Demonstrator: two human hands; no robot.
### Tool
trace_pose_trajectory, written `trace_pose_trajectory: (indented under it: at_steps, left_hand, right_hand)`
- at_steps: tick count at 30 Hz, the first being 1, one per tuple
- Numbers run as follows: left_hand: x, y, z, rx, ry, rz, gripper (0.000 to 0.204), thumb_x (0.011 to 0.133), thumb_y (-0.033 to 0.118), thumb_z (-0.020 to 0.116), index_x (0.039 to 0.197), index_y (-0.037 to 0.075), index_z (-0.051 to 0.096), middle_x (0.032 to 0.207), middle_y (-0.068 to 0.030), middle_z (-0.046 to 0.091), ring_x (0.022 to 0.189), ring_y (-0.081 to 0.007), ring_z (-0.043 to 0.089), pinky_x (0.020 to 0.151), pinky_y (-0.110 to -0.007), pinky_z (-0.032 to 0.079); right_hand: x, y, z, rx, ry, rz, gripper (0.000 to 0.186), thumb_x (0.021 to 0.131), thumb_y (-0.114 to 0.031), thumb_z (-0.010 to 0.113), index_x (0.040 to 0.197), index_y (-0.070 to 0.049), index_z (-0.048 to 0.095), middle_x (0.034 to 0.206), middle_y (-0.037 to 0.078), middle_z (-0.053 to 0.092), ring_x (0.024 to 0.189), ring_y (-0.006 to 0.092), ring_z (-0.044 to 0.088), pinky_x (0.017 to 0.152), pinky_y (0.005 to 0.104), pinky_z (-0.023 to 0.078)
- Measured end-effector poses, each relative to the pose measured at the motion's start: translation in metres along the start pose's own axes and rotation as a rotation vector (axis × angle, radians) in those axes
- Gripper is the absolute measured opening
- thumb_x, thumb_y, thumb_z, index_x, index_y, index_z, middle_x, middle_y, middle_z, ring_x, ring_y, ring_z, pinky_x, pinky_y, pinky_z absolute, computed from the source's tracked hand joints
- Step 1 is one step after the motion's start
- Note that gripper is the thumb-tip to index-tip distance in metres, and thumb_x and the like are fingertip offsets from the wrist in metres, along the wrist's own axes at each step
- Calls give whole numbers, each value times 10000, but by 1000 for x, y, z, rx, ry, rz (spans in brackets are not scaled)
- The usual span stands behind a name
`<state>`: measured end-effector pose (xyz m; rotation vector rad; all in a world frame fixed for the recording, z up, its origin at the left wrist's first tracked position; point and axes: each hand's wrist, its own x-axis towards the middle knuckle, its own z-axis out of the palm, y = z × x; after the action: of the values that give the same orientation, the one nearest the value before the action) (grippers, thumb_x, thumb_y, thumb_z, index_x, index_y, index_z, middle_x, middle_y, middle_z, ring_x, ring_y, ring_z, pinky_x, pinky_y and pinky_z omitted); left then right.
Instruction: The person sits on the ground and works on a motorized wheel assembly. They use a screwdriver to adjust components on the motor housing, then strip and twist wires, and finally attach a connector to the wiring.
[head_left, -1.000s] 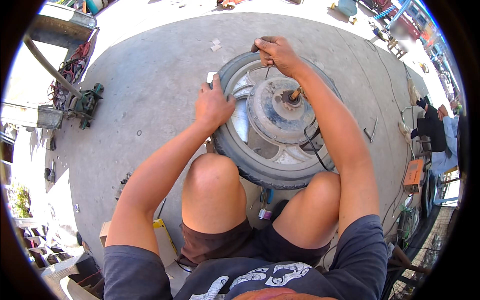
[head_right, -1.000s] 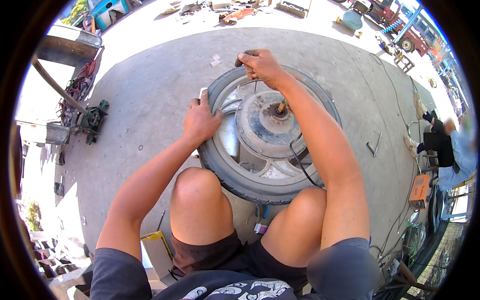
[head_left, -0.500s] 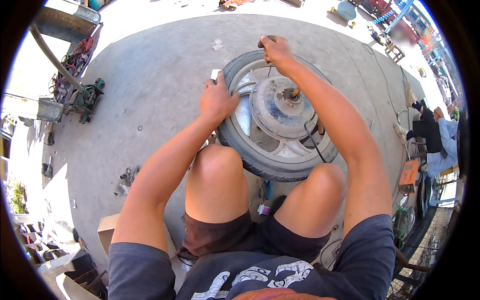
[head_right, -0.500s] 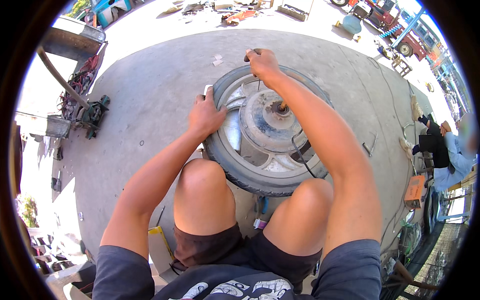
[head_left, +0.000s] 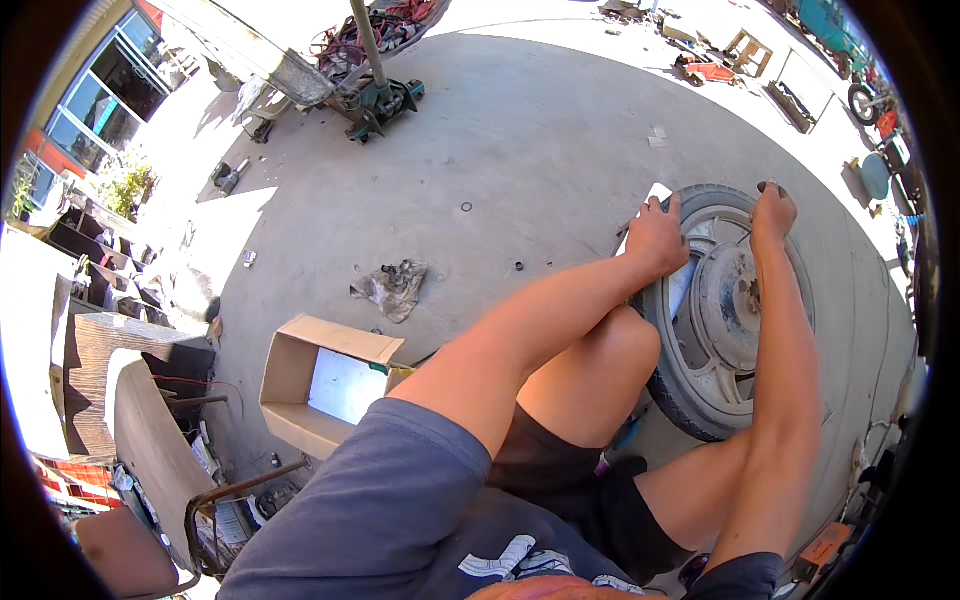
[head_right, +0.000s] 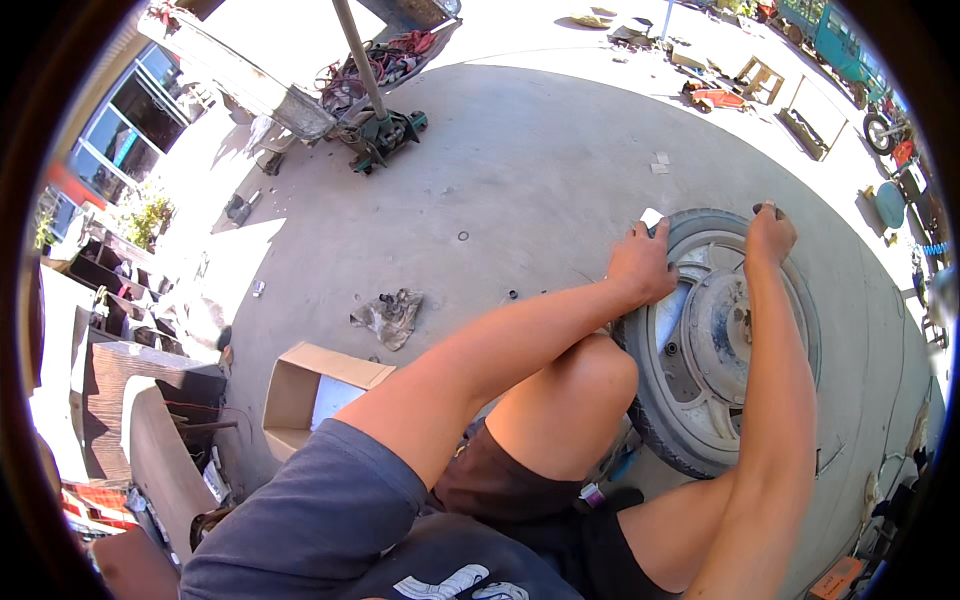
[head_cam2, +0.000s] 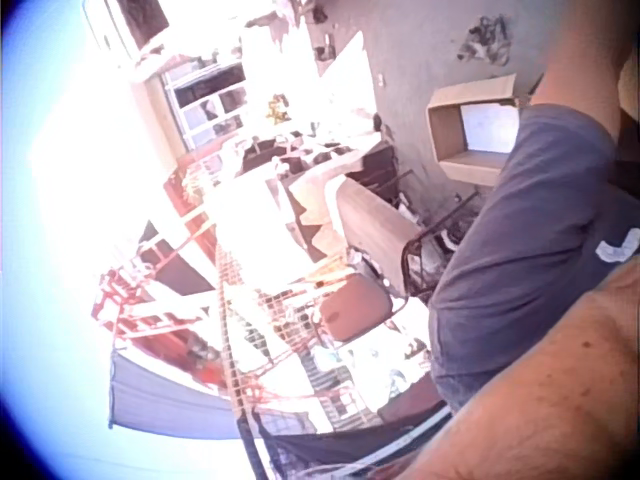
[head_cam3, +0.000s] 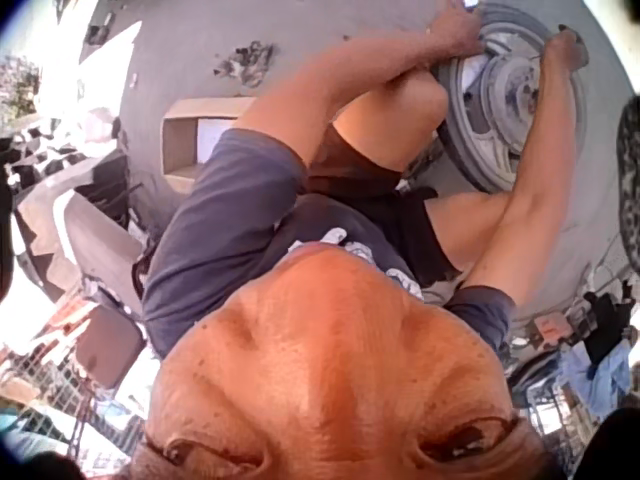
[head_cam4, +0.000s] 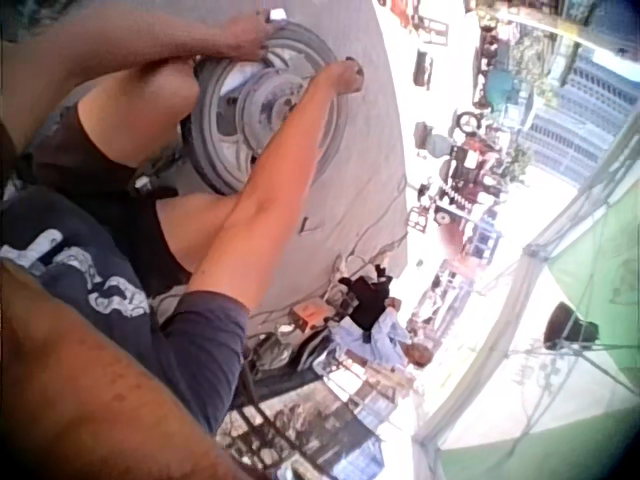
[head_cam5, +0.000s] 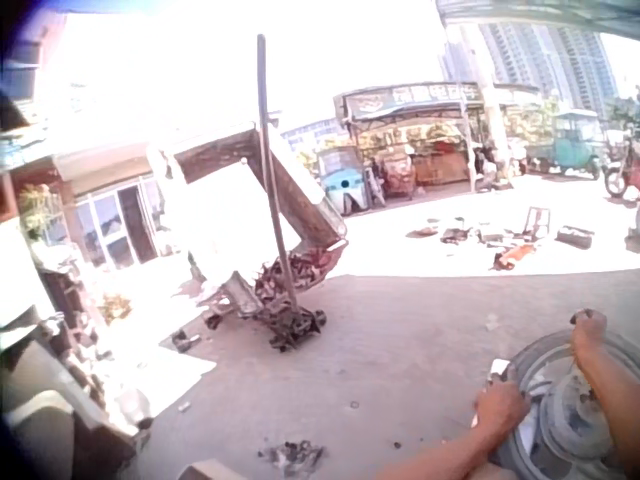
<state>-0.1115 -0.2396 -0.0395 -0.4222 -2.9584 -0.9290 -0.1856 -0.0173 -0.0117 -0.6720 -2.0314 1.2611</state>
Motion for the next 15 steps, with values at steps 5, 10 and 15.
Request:
trace_pose_trajectory:
  at_steps: [5, 10, 15]
  left_hand:
    - [-1, 0, -1, -18, -1, -4, 816, 796, 301, 673, 1470, 21, 310, 1309, -282, 460, 1201, -413, 502, 951, -491, 478]
    - [6, 1, 13, -18, 25, 24, 804, 784, 279, 671, 1460, 8, 330, 1258, -299, 479, 1165, -430, 521, 938, -483, 490]
    - [8, -7, 5, 13, 21, 20, 812, 788, 308, 685, 1460, 16, 336, 1260, -303, 494, 1156, -436, 533, 965, -474, 479]
  right_hand:
    - [-1, -5, 1, 36, 56, 51, 336, 908, -256, 566, 862, 27, 742, 869, 183, 714, 833, 292, 667, 789, 384, 481]
    - [-12, -14, -4, 5, 214, -47, 334, 881, -241, 569, 819, 41, 738, 796, 202, 711, 769, 321, 682, 732, 416, 496]
    - [-12, -20, 11, -6, 205, -14, 333, 870, -208, 563, 732, 68, 690, 764, 269, 678, 773, 387, 685, 744, 460, 493]
